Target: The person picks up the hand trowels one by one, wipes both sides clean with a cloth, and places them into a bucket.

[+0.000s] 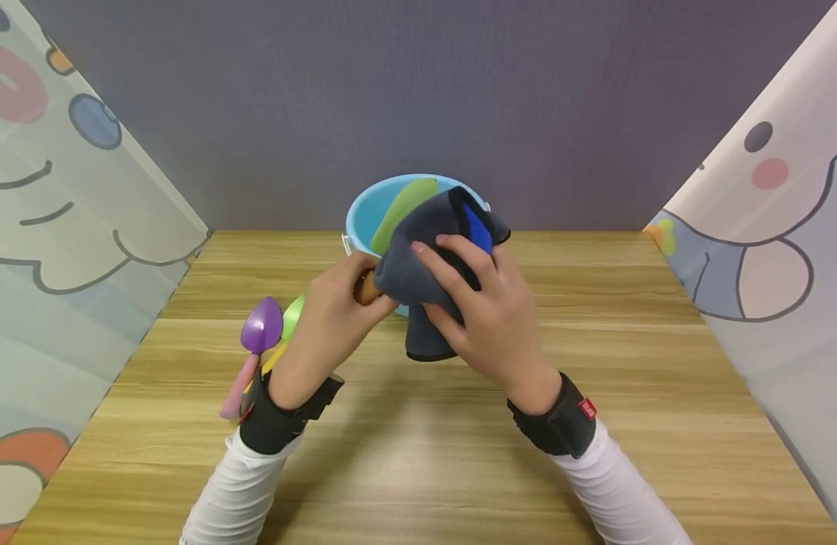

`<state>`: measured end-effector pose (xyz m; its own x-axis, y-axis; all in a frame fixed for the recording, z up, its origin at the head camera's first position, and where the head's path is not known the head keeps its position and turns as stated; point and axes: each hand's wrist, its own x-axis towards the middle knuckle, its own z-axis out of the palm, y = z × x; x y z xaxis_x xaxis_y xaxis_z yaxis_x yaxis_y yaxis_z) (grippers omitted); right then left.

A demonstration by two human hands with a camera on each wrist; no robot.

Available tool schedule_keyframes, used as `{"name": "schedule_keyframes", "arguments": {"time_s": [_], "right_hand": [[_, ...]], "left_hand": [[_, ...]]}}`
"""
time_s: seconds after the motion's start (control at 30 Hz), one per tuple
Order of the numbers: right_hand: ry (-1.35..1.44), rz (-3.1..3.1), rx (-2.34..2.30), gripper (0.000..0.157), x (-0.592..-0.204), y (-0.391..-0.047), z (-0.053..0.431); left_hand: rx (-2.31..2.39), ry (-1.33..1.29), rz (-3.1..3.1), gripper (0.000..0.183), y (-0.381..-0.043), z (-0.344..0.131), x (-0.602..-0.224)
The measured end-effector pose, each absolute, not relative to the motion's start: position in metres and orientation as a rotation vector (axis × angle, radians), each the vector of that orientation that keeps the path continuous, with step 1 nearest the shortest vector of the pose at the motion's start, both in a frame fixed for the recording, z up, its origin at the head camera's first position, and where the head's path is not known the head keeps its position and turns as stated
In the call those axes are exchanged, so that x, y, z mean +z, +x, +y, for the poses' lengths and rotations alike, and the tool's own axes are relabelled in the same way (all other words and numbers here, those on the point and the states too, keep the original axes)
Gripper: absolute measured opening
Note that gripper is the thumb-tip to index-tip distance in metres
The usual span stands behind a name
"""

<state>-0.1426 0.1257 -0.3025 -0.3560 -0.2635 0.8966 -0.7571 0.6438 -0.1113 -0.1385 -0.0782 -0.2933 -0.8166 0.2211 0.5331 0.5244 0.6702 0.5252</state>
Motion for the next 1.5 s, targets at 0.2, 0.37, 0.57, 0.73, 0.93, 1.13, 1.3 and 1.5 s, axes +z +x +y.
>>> {"name": "schedule_keyframes", "arguments": {"time_s": [0.2, 0.37, 0.57, 0.73, 0.93, 1.13, 1.3, 1.5], "right_hand": [[0.848, -1.904, 0.657, 0.038, -0.303, -0.140, 0.121], [0.873, -1.908, 0.626, 0.038, -0.305, -0.141, 0.119], [0.889, -1.947, 0.600, 0.039, -0.311, -0.144, 0.117], [0.880, -1.961, 0.606, 0.040, -0.314, -0.145, 0.118], [0.867, -1.965, 0.604, 0.040, -0.314, -0.145, 0.118], [0.842, -1.994, 0.631, 0.041, -0.313, -0.145, 0.119], [0.824, -1.981, 0.634, 0.041, -0.312, -0.144, 0.121], [0.816, -1.942, 0.636, 0.040, -0.311, -0.145, 0.121]], "left_hand": [[-0.988, -0.576, -2.412, 0.028, -0.139, -0.078, -0.295], [-0.929, -0.595, -2.392, 0.030, -0.138, -0.077, -0.294], [-0.735, -0.640, -2.347, 0.034, -0.137, -0.077, -0.296], [-0.679, -0.713, -2.299, 0.037, -0.138, -0.078, -0.298], [-0.627, -0.771, -2.242, 0.037, -0.140, -0.080, -0.300], [-0.634, -0.797, -2.233, 0.032, -0.140, -0.079, -0.299], [-0.648, -0.826, -2.210, 0.026, -0.140, -0.078, -0.299], [-0.653, -0.841, -2.195, 0.025, -0.140, -0.078, -0.300]]}}
